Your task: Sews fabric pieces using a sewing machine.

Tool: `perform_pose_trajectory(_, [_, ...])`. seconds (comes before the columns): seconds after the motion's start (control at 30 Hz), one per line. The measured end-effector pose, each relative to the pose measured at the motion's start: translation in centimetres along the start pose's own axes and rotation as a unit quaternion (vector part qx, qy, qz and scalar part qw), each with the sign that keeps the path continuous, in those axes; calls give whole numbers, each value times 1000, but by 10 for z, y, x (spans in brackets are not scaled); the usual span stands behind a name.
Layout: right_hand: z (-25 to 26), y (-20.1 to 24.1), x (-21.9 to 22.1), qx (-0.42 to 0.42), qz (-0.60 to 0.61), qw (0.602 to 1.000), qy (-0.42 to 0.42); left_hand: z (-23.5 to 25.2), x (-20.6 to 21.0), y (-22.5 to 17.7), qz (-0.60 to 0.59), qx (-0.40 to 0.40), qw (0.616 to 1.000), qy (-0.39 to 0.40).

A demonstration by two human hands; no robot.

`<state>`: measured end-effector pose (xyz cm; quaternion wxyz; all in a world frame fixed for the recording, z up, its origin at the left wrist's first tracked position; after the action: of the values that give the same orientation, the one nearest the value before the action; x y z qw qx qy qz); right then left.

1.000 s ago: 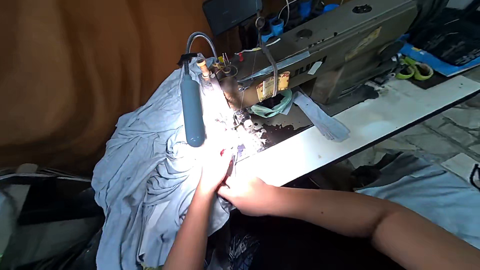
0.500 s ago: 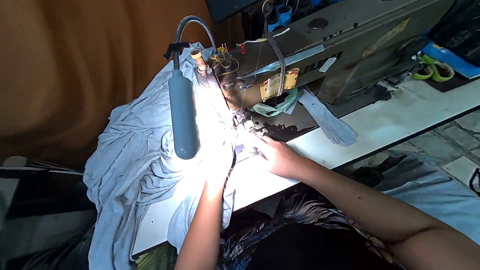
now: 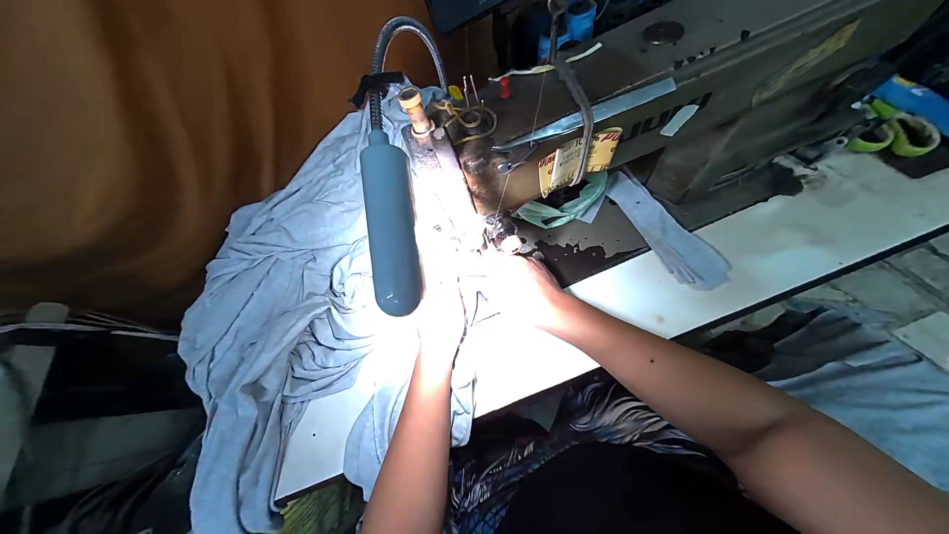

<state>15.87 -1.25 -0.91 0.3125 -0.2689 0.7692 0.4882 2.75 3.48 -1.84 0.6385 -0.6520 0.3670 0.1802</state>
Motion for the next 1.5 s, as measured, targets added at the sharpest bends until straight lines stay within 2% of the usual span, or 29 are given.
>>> perform_pose_trajectory(0.17, [-1,1,3,2,7,1000,-5,3,5,18,-97,29,994,-31])
perform_pose_trajectory(0.3, [2,-5,7,10,-2,1000,-13,2,-2,11,-169,11,984,-54])
perform_pose_trajectory(0.37, [-1,-9,1,-12,-16,999,-29,-1,-8,7,-116,34,992,-30])
perform_pose_trajectory(0.43, [-7,-18,-5,-78,-7,993,-88,-6,-11,4,19,63,998,16])
perform_pose_trajectory(0.5, [-13,-30,-6,-131,11,978,-160,-10,-9,0,124,115,985,43])
perform_pose_trajectory(0.57, [-18,-40,-4,-157,20,968,-193,-13,-5,-4,190,185,963,58])
perform_pose_trajectory(0.7, [-28,-47,-2,-176,40,966,-187,-17,0,-8,264,274,922,72])
perform_pose_trajectory(0.77, [-31,-49,-2,-181,50,965,-185,-18,0,-8,286,283,912,79])
perform_pose_trajectory(0.83, [-33,-49,-2,-183,55,964,-187,-17,1,-8,280,321,903,55])
perform_pose_trajectory(0.9, [-34,-49,-2,-183,57,964,-182,-14,3,-7,273,320,906,50])
perform_pose_trajectory(0.97, [-34,-49,-2,-182,55,966,-177,-11,1,-4,235,286,928,47])
perform_pose_trajectory(1.0, [-34,-49,-1,-182,55,966,-174,-10,-2,-1,205,236,948,52])
perform_pose_trajectory(1.07, [-35,-49,-1,-183,59,965,-176,-7,-11,7,104,123,986,45])
perform_pose_trajectory(1.13, [-36,-48,0,-194,64,963,-177,-4,-19,18,-27,70,997,6])
perform_pose_trajectory(1.23, [-34,-44,4,-223,74,958,-166,0,-22,31,-221,13,975,-28])
perform_pose_trajectory(1.33, [-32,-33,9,-228,66,963,-129,-1,-25,30,-343,17,938,-49])
perform_pose_trajectory(1.4, [-30,-24,13,-230,55,964,-122,-2,-28,28,-366,27,928,-68])
perform_pose_trajectory(1.5, [-25,-7,16,-200,26,976,-83,-3,-34,27,-322,50,938,-114])
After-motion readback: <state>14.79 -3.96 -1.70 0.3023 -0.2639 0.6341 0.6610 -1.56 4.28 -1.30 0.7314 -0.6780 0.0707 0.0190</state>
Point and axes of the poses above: each hand's wrist, its own z-axis towards the middle knuckle, its own x-axis out of the palm, y = z × x, the point moved 5 cm from there along z, towards the middle knuckle, and after that the axes turned 2 degrees about -z, right-handed, at the moved point
